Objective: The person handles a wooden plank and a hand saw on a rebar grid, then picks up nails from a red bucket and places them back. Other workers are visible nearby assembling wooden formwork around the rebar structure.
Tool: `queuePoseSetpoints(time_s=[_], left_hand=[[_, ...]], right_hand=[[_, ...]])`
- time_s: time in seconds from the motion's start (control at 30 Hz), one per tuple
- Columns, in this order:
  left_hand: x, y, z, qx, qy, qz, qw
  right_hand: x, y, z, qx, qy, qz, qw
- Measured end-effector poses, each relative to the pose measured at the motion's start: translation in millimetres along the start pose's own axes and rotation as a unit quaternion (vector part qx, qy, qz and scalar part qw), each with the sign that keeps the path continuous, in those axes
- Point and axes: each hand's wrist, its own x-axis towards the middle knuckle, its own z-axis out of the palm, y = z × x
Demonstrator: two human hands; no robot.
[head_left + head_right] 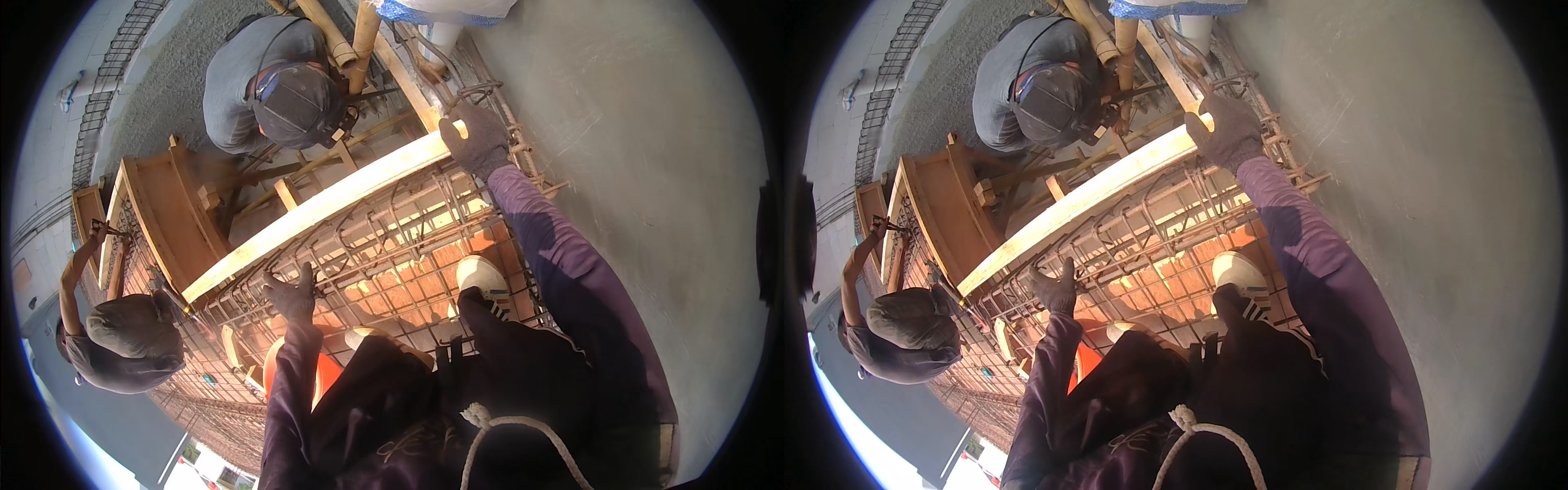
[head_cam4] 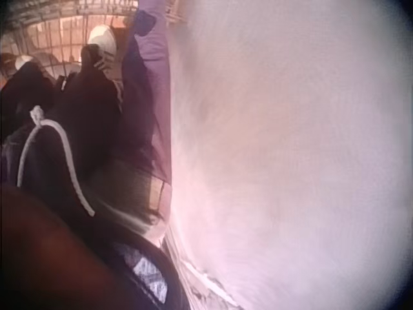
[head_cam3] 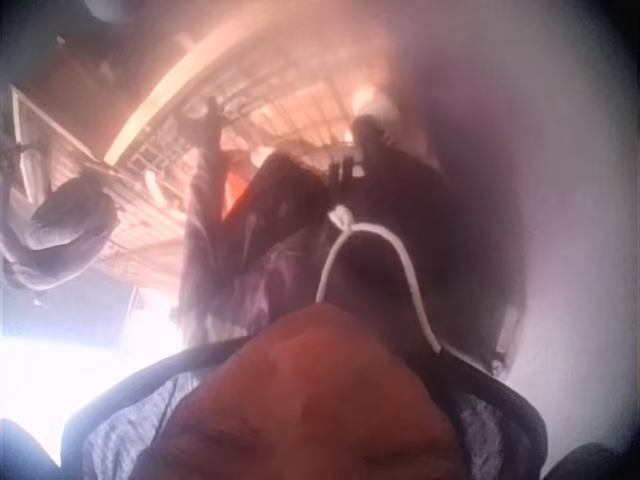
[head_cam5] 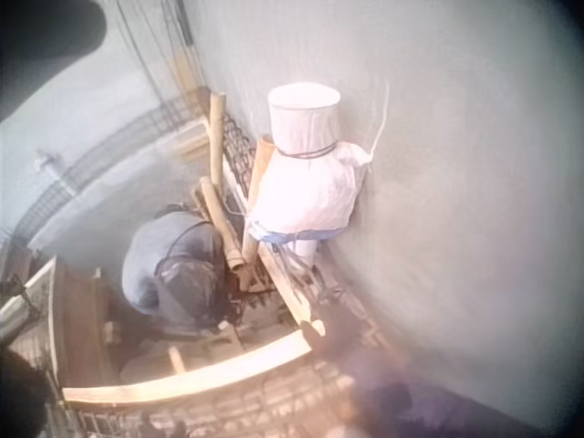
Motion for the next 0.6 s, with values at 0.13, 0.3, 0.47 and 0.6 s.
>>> queuePoseSetpoints(time_s=[0.13,0.3,0.47,0.6], left_hand=[[-4.5,-1.3,-0.6,-0.007,0.031,0.016,0.999],[-4.9,4.7,-5.2,-0.006,0.028,-0.004,1.000],[-5.5,7.8,-12.7,-0.017,-0.025,-0.048,0.998],[-6.6,6.2,-0.9,-0.026,0.013,-0.035,0.999]], right_hand=[[-0.4,-4.7,2.5,0.021,0.039,-0.026,0.999],[2.0,-9.7,0.8,0.018,0.052,-0.028,0.998],[-2.5,-3.4,5.1,0.016,0.056,-0.038,0.998],[2.2,6.2,5.6,0.019,0.064,-0.068,0.995]])
